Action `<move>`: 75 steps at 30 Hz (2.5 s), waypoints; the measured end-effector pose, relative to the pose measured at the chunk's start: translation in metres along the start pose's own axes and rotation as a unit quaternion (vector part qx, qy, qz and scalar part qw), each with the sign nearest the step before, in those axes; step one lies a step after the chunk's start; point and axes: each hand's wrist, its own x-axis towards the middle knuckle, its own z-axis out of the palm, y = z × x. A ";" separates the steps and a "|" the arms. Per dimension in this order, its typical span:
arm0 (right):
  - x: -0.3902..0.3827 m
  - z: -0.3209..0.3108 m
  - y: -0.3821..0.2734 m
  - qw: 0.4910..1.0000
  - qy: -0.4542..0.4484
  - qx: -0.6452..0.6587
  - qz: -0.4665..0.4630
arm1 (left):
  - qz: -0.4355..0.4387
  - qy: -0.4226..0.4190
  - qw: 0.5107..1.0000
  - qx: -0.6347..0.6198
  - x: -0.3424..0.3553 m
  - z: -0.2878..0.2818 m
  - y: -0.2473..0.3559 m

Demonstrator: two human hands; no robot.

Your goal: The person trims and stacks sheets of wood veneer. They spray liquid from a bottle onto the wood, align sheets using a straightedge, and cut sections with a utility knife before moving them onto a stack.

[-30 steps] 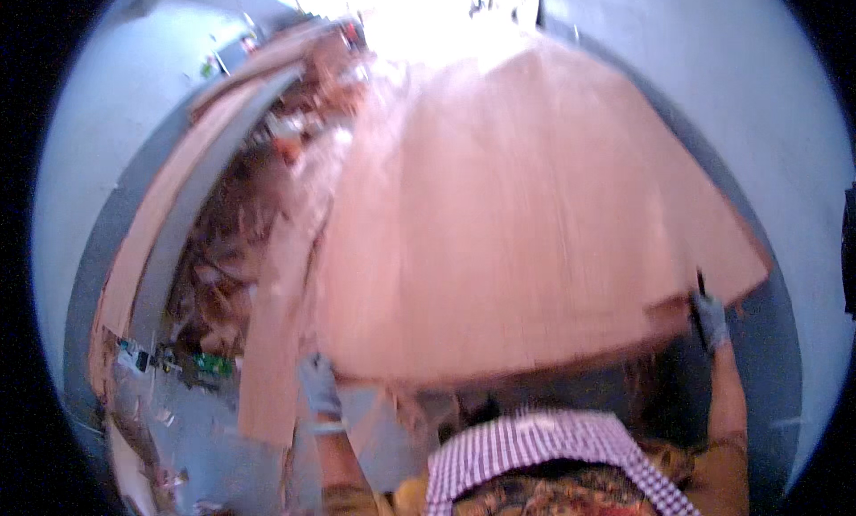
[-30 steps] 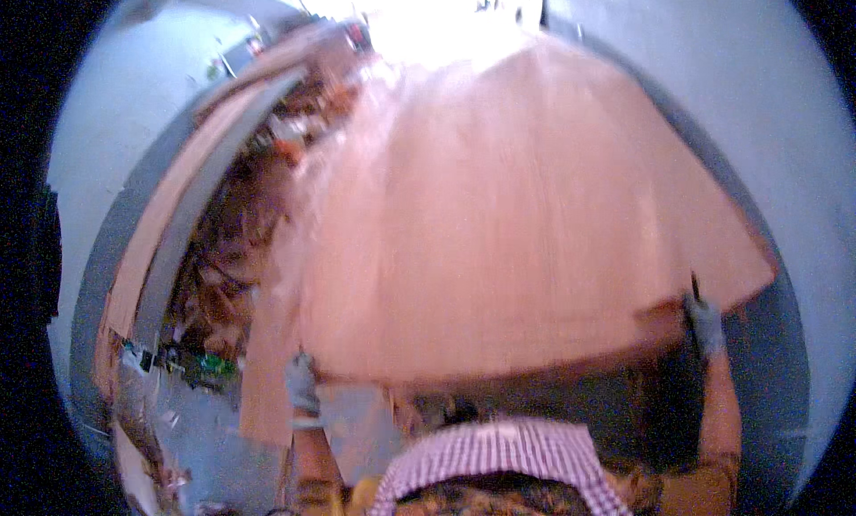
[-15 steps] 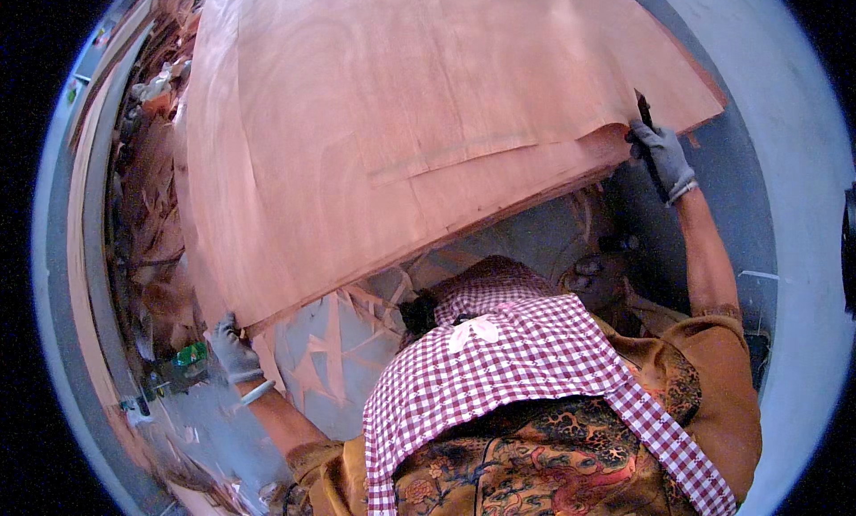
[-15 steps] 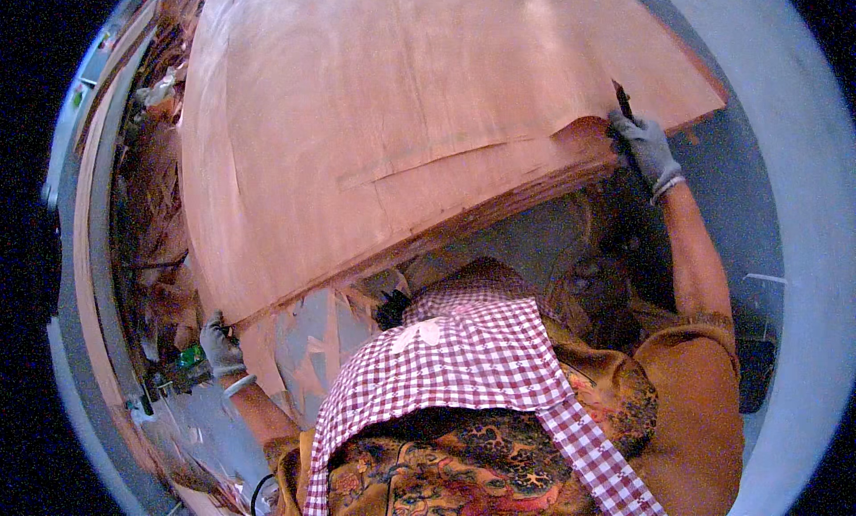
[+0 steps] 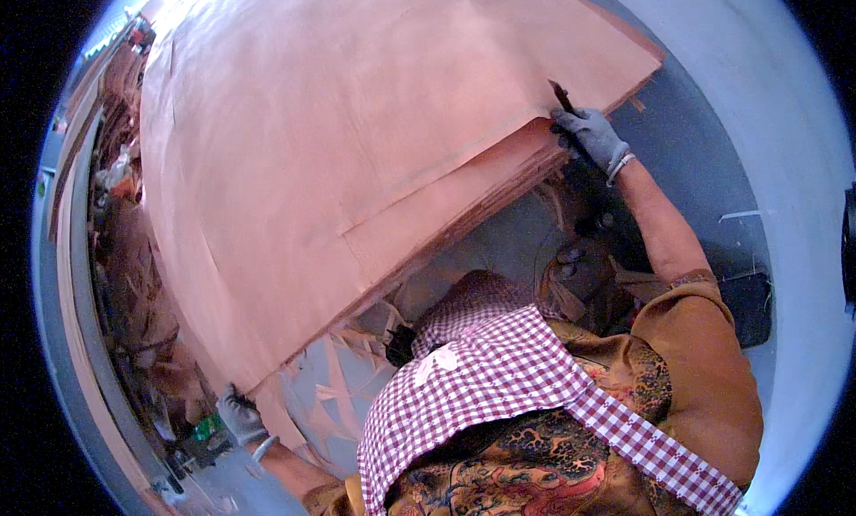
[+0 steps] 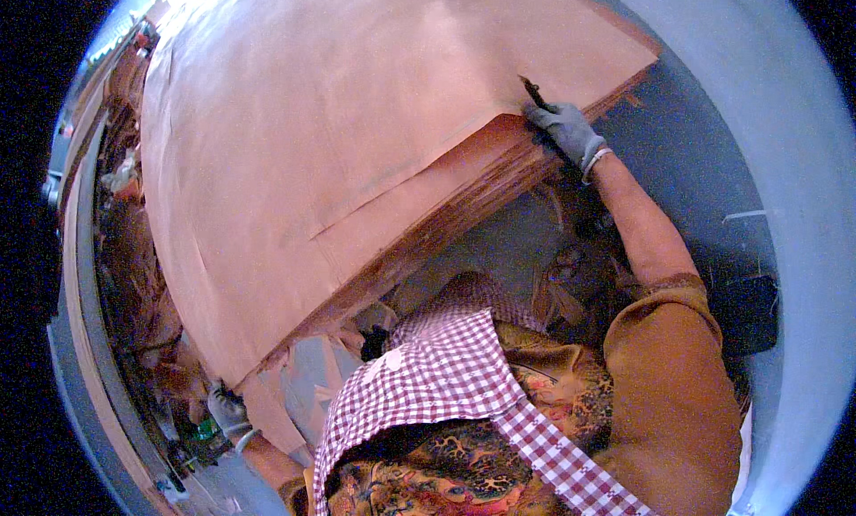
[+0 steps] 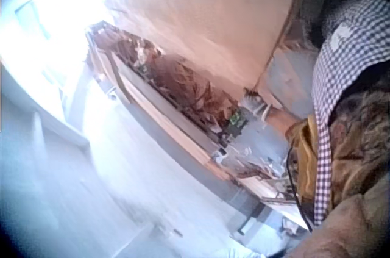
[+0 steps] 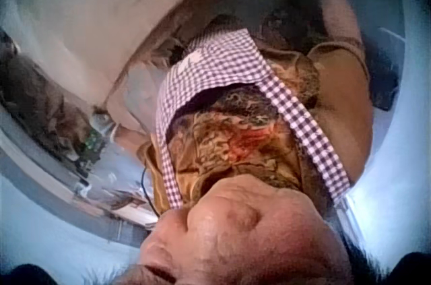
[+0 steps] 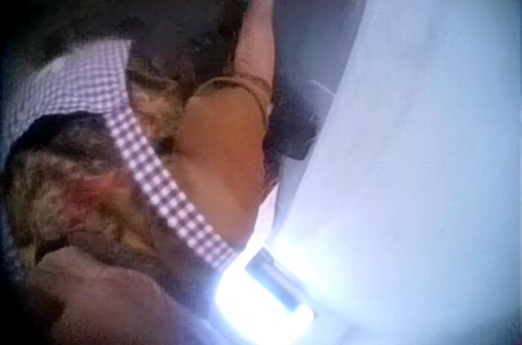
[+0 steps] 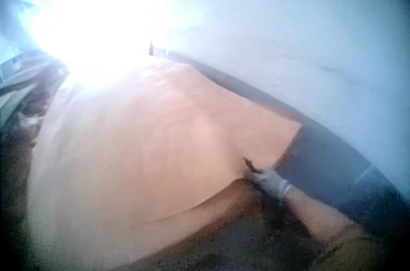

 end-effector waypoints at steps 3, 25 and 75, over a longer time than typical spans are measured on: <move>0.004 0.004 0.008 1.000 -0.005 0.001 0.014 | -0.071 0.005 0.973 -0.217 0.011 0.008 -0.025; -0.139 0.100 0.014 0.992 -0.119 0.048 0.020 | 0.099 0.246 0.963 -0.038 0.016 0.004 0.161; -0.033 -0.100 0.081 0.989 0.133 -0.014 -0.065 | 0.245 0.128 0.945 0.175 0.034 0.086 0.242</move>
